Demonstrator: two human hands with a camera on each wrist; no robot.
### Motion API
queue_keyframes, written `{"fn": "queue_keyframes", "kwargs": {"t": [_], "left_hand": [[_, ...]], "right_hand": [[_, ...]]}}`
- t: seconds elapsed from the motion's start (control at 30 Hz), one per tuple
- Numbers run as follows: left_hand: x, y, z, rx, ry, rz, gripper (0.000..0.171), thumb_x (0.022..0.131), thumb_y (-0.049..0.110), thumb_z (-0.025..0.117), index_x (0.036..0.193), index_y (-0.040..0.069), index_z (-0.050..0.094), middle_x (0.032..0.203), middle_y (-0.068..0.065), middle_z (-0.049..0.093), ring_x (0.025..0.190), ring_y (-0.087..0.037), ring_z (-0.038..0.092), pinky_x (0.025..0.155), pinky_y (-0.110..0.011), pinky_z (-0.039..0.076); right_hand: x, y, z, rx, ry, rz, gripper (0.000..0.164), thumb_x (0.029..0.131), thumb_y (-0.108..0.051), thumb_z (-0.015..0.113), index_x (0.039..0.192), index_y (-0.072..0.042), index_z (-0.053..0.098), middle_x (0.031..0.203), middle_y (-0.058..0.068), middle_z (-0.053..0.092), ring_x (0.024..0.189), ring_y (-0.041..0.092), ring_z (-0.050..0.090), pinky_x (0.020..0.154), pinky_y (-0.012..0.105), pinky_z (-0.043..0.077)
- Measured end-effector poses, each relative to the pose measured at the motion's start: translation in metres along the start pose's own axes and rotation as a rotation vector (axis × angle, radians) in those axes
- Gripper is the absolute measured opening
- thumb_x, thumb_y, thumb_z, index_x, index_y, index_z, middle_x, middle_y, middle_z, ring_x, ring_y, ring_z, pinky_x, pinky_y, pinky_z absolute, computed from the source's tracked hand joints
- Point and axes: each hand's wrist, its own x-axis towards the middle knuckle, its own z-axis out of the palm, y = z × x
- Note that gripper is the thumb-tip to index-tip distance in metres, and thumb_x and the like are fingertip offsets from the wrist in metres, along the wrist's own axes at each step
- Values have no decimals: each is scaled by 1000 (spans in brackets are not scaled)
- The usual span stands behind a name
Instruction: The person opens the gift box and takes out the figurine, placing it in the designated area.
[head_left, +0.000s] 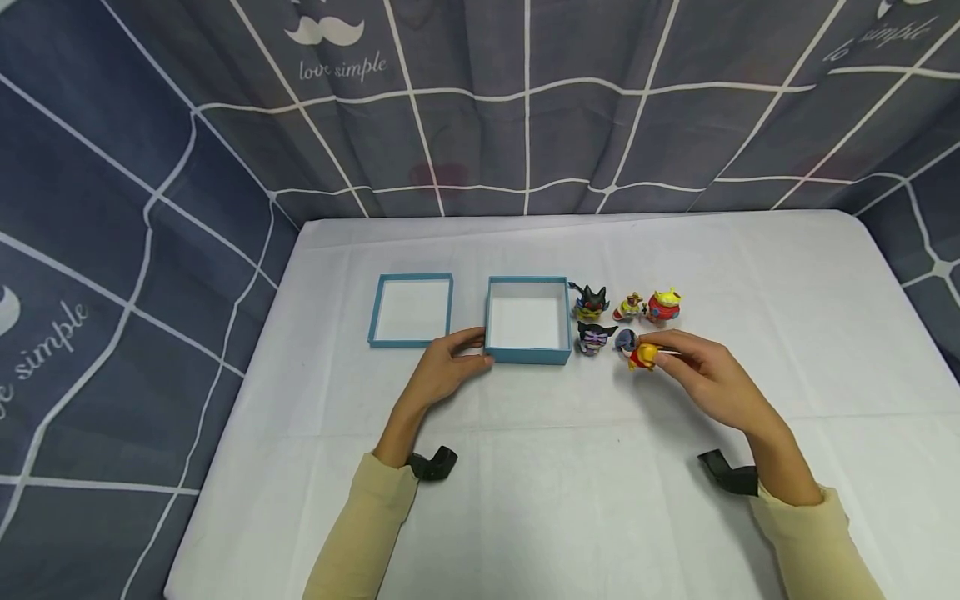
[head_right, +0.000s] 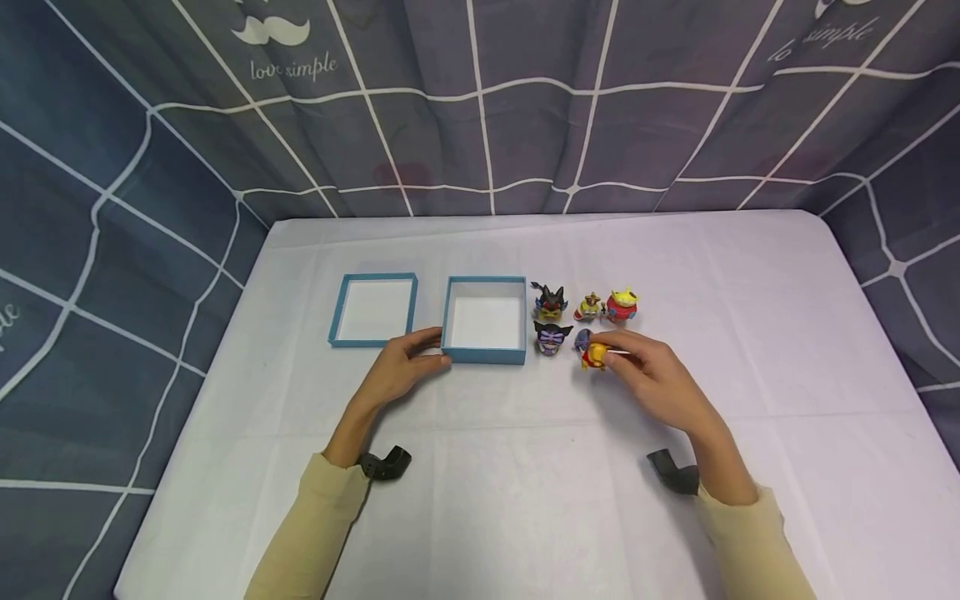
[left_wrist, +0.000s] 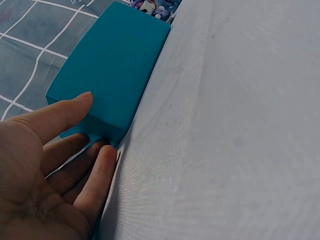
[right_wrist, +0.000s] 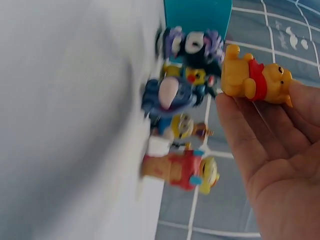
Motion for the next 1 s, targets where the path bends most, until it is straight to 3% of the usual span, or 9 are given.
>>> {"fn": "queue_keyframes", "kwargs": {"t": [0.37,1.0], "left_hand": [[0,0,-1,-6,1,-2,57,88,18,76,139,2,55,129,-13,62,109,-24,65,97,-39,48],[-1,1,0,22,8,1,58,88,18,77,139,1,55,128,-12,63,109,-23,65,99,-41,46]], "right_hand": [[-8,18,-10,-52,42,37,30,95,7,58,124,3,65,118,17,65,101,0,57,85,8,42],[-2,33,-4,-145,59,102,26,99,1,56,122,6,64,121,21,63,104,-10,50,84,6,38]]}}
